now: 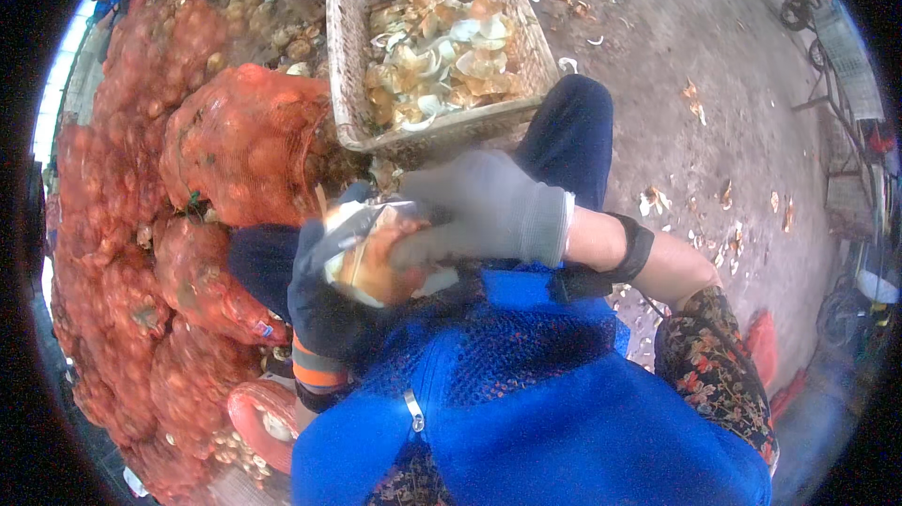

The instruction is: Peeling red onions with a small knife while sitting in a large agricultural processing facility.

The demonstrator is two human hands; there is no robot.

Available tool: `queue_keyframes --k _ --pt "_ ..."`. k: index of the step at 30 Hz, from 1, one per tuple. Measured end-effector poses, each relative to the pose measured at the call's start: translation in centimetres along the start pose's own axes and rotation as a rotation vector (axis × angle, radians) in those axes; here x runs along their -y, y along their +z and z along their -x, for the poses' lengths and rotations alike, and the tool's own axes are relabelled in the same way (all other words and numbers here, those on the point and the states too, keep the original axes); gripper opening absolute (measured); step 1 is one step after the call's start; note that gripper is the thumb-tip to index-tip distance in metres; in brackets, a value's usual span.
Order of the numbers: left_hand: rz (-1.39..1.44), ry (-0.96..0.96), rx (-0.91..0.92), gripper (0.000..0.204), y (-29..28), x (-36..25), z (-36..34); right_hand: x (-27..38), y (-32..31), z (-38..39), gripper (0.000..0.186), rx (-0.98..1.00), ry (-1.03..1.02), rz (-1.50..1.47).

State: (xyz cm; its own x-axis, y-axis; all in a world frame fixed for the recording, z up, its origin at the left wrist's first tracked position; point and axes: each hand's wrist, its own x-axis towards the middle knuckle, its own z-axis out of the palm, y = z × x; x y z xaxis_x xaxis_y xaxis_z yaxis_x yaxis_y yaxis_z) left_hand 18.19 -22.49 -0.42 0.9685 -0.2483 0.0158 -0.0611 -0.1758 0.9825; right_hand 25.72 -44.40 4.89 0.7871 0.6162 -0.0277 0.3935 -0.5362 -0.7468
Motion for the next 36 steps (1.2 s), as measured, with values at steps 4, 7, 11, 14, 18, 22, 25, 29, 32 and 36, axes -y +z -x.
queue_keyframes --k 4,7,11,14,18,22,25,29,32,36 --pt "-0.06 0.057 -0.082 0.05 0.0 -0.5 -0.7 0.3 -0.8 0.3 0.049 -0.037 -0.133 0.014" --pt "0.866 -0.2 -0.24 0.05 0.2 -2.5 -1.7 -0.5 1.0 1.2 0.044 -0.079 -0.463 0.164" --pt "1.113 -0.094 -0.349 0.058 -0.3 -0.6 -2.5 -0.6 -0.1 1.6 0.046 0.078 -0.581 0.222" --pt "0.878 0.034 -0.418 0.063 -1.7 0.9 -3.2 -2.0 -3.4 -0.7 0.05 -0.148 -0.472 0.045" --pt "0.223 0.218 -0.44 0.055 -2.2 -1.8 -4.0 -7.9 -6.8 -7.2 0.059 -0.323 -0.052 0.647" --pt "1.102 0.084 -0.284 0.055 -1.6 -5.1 -4.4 -5.4 -7.6 -6.8 0.06 -0.298 0.276 0.575" --pt "1.076 0.0 -0.245 0.057 -1.4 -4.8 -4.6 -1.5 -4.6 -5.7 0.058 -0.167 0.061 0.032" --pt "1.04 -0.124 -0.206 0.06 -0.8 -4.1 -4.5 1.9 -3.7 -5.2 0.059 0.069 -0.047 -0.135" --pt "1.162 -0.167 -0.138 0.06 -0.3 -3.3 -4.0 1.5 -2.9 -5.1 0.058 0.015 -0.105 -0.126" --pt "1.367 -0.246 -0.106 0.063 -0.1 -3.7 -3.5 1.3 -3.2 -4.5 0.059 0.099 -0.153 -0.195"
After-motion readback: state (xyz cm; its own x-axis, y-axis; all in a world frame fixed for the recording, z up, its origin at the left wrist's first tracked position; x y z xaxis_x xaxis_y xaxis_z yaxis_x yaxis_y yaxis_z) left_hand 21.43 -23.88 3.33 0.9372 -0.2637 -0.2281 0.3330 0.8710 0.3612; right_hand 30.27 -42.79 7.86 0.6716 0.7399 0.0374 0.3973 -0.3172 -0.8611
